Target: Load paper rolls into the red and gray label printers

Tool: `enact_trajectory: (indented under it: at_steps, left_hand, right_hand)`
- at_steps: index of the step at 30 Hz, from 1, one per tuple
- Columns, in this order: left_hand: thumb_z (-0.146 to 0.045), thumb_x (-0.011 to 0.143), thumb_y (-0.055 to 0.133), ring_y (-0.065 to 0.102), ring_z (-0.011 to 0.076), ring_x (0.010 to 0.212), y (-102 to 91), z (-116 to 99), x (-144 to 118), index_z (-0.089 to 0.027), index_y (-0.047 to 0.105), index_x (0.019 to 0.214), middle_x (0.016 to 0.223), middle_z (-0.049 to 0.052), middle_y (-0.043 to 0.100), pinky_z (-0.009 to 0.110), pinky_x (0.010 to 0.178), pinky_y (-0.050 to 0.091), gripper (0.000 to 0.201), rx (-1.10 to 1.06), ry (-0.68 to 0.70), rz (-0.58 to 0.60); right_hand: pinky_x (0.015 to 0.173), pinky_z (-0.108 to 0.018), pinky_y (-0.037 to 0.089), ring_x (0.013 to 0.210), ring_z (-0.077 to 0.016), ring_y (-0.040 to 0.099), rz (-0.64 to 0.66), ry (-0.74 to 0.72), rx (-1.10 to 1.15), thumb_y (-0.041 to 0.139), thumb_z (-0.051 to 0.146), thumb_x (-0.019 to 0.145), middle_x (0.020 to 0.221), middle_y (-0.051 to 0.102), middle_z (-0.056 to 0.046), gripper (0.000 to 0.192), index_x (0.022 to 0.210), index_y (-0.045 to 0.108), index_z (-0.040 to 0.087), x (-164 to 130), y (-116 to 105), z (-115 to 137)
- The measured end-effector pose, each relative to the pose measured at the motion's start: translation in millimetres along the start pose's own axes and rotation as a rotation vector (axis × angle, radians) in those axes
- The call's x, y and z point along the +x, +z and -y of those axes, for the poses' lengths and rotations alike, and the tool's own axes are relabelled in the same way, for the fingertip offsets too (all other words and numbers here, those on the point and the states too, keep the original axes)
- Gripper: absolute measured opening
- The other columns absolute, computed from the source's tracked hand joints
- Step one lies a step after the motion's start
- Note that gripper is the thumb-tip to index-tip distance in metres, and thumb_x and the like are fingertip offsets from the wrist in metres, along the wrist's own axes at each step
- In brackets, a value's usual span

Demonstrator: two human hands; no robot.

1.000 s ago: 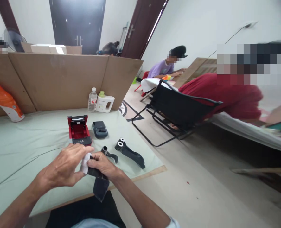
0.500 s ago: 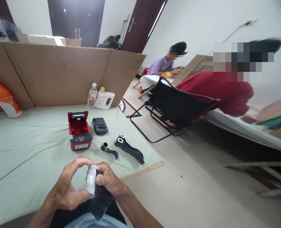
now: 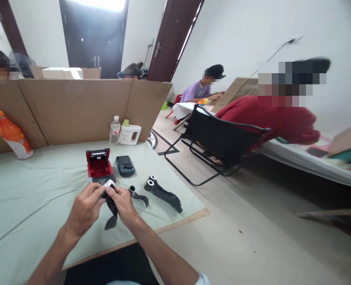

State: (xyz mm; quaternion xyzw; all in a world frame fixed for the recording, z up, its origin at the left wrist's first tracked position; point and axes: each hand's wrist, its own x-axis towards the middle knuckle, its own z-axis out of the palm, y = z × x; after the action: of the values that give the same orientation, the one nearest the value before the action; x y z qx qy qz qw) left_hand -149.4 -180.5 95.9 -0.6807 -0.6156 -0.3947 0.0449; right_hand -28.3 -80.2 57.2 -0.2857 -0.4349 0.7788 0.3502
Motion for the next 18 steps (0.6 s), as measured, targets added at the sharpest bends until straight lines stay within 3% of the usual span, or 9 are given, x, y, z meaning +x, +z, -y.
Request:
enact_trajectory:
  at_steps: [5,8,18]
  left_hand:
    - [-0.001,0.09,0.049,0.07,0.022,0.108,-5.2,16,24,-0.022,0.065,0.133,0.119,0.01,0.067,0.037,0.092,0.063,0.05,0.035,0.033,0.097]
    - [-0.002,0.091,0.05,0.07,0.0225,0.109,-2.5,24,30,-0.022,0.066,0.132,0.119,0.01,0.068,0.039,0.094,0.063,0.048,0.055,0.058,0.092]
    - [-0.002,0.094,0.048,0.069,0.023,0.112,6.4,39,34,-0.02,0.063,0.133,0.12,0.012,0.067,0.039,0.097,0.062,0.046,0.102,0.106,0.01]
  right_hand:
    - [0.052,-0.026,0.046,0.052,-0.0116,0.053,0.001,0.031,0.051,0.094,0.073,0.049,0.056,0.06,0.0,0.069,0.071,0.072,0.012,20,13,13]
    - [0.05,-0.025,0.046,0.052,-0.0108,0.052,-0.009,0.039,0.088,0.094,0.074,0.045,0.058,0.063,-0.001,0.071,0.071,0.07,0.012,26,15,16]
    - [0.057,-0.023,0.045,0.059,-0.0102,0.055,0.052,0.006,0.087,0.093,0.066,0.057,0.065,0.067,-0.001,0.063,0.079,0.074,0.011,36,-1,16]
